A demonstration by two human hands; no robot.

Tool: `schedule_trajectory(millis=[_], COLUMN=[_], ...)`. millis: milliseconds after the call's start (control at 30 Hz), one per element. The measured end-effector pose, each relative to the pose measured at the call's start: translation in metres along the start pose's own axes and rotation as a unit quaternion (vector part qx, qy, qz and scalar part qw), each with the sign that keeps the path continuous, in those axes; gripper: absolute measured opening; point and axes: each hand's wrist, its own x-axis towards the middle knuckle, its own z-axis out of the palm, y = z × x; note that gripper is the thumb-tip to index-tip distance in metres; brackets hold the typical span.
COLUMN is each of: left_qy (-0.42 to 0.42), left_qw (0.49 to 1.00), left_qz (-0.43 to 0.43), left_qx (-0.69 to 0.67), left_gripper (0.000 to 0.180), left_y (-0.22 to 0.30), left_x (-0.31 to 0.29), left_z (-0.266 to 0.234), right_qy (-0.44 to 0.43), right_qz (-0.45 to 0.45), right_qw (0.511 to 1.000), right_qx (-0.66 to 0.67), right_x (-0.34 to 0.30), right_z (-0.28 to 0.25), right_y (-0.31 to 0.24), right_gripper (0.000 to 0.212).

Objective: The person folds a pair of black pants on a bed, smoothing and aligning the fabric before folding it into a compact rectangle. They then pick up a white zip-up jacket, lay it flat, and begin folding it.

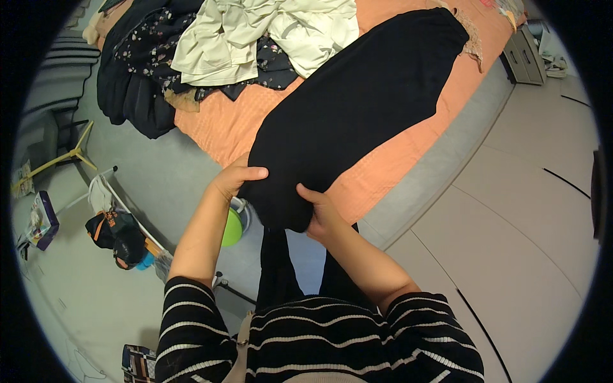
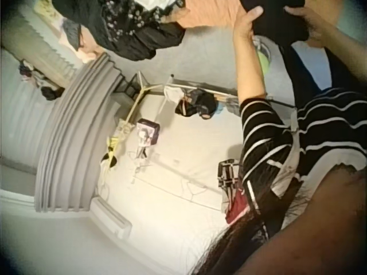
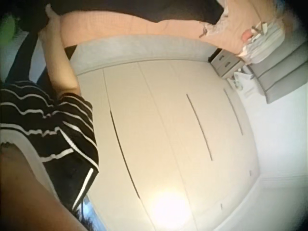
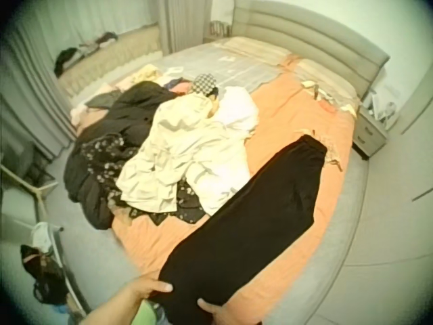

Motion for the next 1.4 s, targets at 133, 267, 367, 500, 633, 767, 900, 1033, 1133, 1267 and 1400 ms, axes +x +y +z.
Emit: schedule_trajectory(millis=[133,267,367,500,633,767,900,1033,1133,1267,1400], left_qy=[-0.075,-0.001,0.203,0.503,0.491,0.479,0.437,0.334,0.441,0.465,0.378], left_qw=[0.996,0.995,0.897,0.737,0.845,0.824,0.787,0.849,0.845,0.868,0.894], left_qz=[0.034,-0.025,-0.133,-0.089,0.083,0.169,0.175,0.047,0.216,0.129,0.102], left_qx=[-0.042,0.099,0.369,0.443,0.196,0.251,0.399,0.406,0.212,-0.115,-0.219], left_gripper=[0.072,0.076,0.065,0.057,0.063,0.057,0.046,0.026,0.019,0.038,0.057], left_y=[-0.002,0.014,-0.041,-0.13,-0.197,-0.203,-0.202,-0.173,-0.167,-0.147,-0.176], left_x=[-0.015,-0.033,-0.047,-0.064,-0.053,-0.022,-0.023,-0.042,-0.05,-0.033,-0.015], left_z=[-0.008,-0.021,-0.103,-0.172,-0.17,-0.11,-0.127,-0.146,-0.17,-0.147,-0.142], right_qy=[-0.008,0.091,0.244,0.279,0.22,0.153,0.092,0.014,0.042,0.083,0.028], right_qz=[-0.019,-0.043,0.038,0.005,-0.026,-0.04,-0.182,-0.407,-0.339,-0.351,-0.427], right_qw=[0.999,0.993,0.943,0.885,0.885,0.87,0.707,0.412,0.288,0.22,0.319], right_qx=[0.035,-0.063,-0.223,-0.372,-0.409,-0.468,-0.678,-0.815,-0.895,-0.906,-0.845], right_x=[-0.017,0.008,0.014,0.019,0.023,0.043,0.062,0.099,0.114,0.122,0.113], right_z=[0.013,-0.035,-0.056,-0.107,-0.093,-0.081,-0.018,0.02,0.054,0.062,0.052], right_y=[0.004,0.015,0.023,0.046,0.051,0.041,0.032,0.006,-0.016,-0.021,-0.036], right_gripper=[0.056,0.054,0.034,0.015,0.008,0.014,0.021,0.035,0.051,0.06,0.046])
